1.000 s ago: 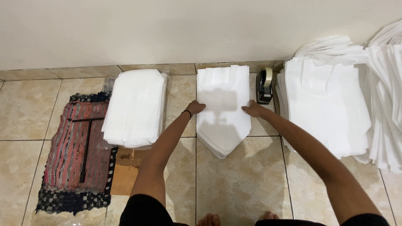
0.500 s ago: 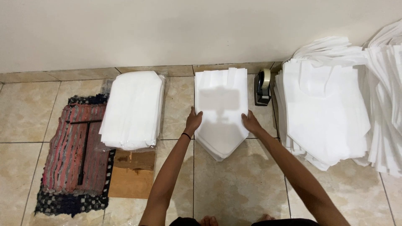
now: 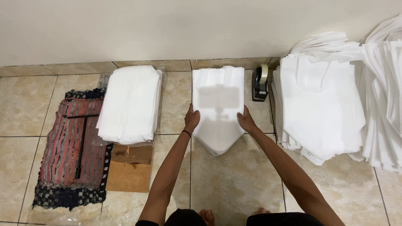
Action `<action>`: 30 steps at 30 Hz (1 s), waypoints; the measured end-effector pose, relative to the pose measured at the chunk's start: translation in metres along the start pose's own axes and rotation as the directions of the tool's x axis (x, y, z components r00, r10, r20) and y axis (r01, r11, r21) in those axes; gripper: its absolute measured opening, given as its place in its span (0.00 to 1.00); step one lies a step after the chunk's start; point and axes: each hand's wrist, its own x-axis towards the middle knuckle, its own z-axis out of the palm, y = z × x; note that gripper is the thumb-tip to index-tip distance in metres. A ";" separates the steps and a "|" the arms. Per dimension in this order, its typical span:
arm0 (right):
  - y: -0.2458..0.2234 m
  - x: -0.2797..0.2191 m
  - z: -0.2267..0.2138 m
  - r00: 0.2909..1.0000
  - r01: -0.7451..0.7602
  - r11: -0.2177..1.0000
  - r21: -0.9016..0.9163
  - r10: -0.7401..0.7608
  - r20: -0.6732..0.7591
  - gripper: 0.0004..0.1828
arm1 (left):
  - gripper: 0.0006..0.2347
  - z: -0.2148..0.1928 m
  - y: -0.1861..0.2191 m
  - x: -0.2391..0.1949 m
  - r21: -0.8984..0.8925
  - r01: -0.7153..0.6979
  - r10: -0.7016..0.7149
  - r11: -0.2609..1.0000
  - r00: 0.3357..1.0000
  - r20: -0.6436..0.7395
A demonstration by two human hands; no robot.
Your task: Folding and stacking white bags on a tiled floor.
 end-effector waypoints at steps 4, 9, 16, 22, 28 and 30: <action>0.009 0.002 0.001 1.000 0.014 0.999 0.037 -0.014 -0.016 0.36 | 0.31 0.000 -0.005 0.000 -0.096 -0.022 0.021 0.995 1.000 -0.014; 0.006 -0.008 0.004 0.999 0.024 0.998 0.060 -0.023 -0.034 0.37 | 0.30 0.001 -0.002 -0.015 -0.128 -0.052 0.048 0.990 0.998 -0.033; 0.015 -0.018 0.007 0.999 0.021 0.995 0.101 -0.016 -0.043 0.36 | 0.31 0.007 -0.014 -0.017 -0.096 -0.104 0.099 0.990 0.993 -0.061; 0.031 -0.026 0.011 0.999 0.024 0.992 0.127 -0.019 -0.041 0.37 | 0.32 0.012 -0.026 -0.030 -0.112 -0.117 0.109 0.987 0.991 -0.071; 0.032 -0.042 0.013 0.999 0.001 0.997 0.075 0.002 -0.036 0.36 | 0.31 0.014 -0.036 -0.044 -0.143 -0.115 0.106 0.983 0.992 -0.072; 0.033 -0.048 0.016 0.999 -0.010 0.997 0.078 0.013 -0.039 0.36 | 0.31 0.012 -0.031 -0.056 -0.160 -0.113 0.104 0.981 0.992 -0.066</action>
